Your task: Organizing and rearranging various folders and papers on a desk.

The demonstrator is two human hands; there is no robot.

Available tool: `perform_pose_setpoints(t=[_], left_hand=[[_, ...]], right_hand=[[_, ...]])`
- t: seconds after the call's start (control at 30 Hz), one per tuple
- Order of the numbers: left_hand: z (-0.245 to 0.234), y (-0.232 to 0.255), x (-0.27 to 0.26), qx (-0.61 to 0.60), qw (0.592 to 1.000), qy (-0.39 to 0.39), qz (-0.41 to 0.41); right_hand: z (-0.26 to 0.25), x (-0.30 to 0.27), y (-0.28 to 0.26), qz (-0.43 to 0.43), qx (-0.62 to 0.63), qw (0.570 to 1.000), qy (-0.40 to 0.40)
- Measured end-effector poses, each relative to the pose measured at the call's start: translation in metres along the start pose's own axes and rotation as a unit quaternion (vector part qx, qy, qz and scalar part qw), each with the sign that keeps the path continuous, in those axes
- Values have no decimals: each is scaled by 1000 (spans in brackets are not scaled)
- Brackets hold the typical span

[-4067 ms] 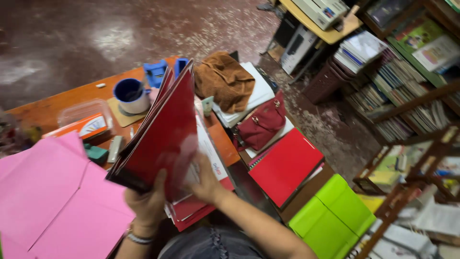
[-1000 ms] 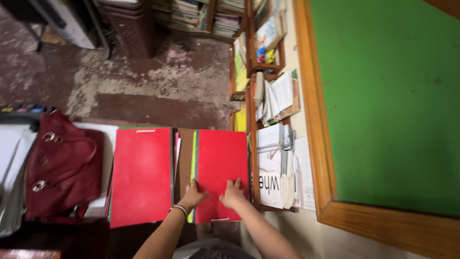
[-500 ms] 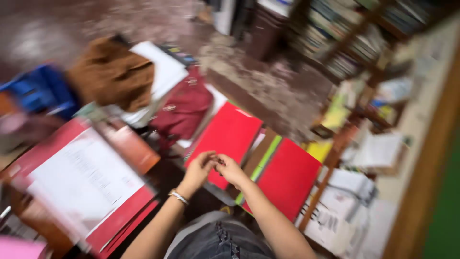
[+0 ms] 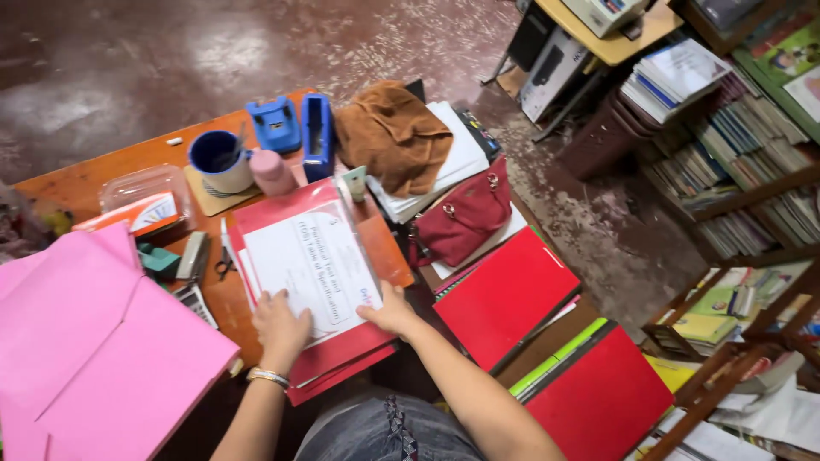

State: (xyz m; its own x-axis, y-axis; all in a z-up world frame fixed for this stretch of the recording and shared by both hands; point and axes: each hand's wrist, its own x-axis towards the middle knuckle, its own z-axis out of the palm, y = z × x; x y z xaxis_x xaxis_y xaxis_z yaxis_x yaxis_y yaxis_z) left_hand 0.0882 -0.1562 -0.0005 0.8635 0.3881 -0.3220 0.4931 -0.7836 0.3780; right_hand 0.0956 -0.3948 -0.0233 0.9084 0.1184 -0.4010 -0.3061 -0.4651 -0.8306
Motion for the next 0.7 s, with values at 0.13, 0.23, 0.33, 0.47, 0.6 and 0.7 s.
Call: perform_pose_setpoints(t=[0.13, 0.23, 0.33, 0.47, 0.6, 0.7], left_hand=[[25, -25, 11, -4, 991, 72, 110], [-5, -1, 2, -55, 996, -6, 67], [-36, 19, 0, -52, 997, -61, 12], [-41, 20, 14, -77, 988, -135, 24], [-56, 16, 22, -255, 957, -112, 78], [-91, 22, 6, -309, 940, -134, 43]], right_hand=[[-2, -6, -36, 89, -49, 995, 20], [-3, -12, -47, 97, -11, 995, 6], [1, -28, -72, 76, 70, 995, -2], [17, -51, -111, -2, 17, 1000, 13], [25, -79, -164, -11, 0, 1000, -24], [37, -84, -170, -68, -45, 996, -33]])
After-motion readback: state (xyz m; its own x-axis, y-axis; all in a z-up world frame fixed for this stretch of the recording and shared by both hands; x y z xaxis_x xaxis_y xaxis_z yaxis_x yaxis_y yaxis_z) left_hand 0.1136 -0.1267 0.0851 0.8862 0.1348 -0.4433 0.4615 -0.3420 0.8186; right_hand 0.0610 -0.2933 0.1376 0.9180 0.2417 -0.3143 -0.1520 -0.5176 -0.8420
